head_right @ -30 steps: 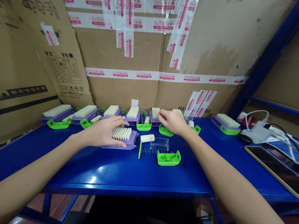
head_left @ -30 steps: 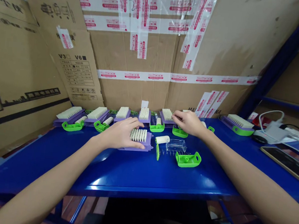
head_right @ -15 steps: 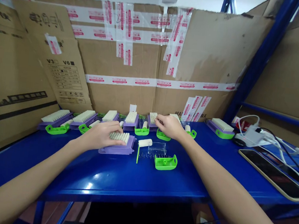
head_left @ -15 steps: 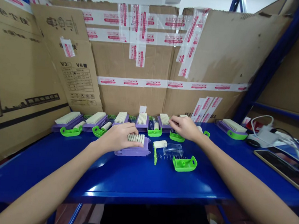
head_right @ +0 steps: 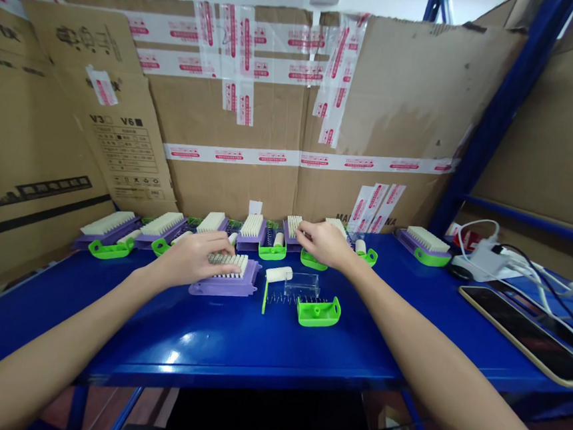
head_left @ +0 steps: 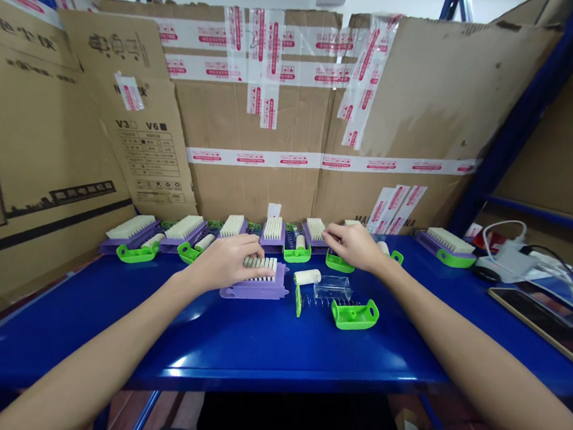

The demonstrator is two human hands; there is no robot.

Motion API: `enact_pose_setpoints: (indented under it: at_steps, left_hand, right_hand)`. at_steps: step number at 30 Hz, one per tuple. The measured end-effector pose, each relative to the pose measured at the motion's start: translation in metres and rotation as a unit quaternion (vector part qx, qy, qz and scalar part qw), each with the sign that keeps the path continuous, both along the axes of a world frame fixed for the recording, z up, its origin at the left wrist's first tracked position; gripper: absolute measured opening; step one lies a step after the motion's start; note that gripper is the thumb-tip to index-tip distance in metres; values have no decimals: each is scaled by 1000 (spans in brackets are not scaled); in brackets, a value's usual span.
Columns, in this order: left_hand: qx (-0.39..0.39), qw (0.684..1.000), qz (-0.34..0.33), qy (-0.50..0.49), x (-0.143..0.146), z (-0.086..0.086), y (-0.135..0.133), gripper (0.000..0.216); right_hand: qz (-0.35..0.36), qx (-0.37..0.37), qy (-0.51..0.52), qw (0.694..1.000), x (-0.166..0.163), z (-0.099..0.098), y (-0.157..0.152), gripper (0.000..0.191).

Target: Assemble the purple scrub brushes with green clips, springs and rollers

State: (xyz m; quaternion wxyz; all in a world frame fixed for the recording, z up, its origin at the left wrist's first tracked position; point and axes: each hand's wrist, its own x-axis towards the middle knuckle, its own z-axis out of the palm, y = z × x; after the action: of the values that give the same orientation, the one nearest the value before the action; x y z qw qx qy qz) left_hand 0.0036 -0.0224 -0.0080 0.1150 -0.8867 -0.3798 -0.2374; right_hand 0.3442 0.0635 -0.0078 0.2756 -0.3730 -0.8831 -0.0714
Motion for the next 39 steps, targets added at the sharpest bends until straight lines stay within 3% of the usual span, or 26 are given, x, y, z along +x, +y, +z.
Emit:
enact_pose_setpoints:
  at_steps: [6,13,16,22,39]
  left_hand:
    - [8,1000,24,-8,-1,6,-3,46]
    - [-74,996,39,40,6,7,-12,54]
    - [-58,994,37,84,8,3,-11,65]
    - [-54,994,41,90,11,1,-8,55]
    - [-28,997,47,49,2,-2,-1,53]
  right_hand:
    - [6,1,-5,1000,-1,0,-2,37]
    - [1,0,-14,1000,-5,-1,-4,37]
    - [-2,-2,-19,1000,-5,-1,-4,37]
    - [5,-18,-21,1000,-8,1,-10,36]
    - [137,-123,-36,982,-27,1,-29,26]
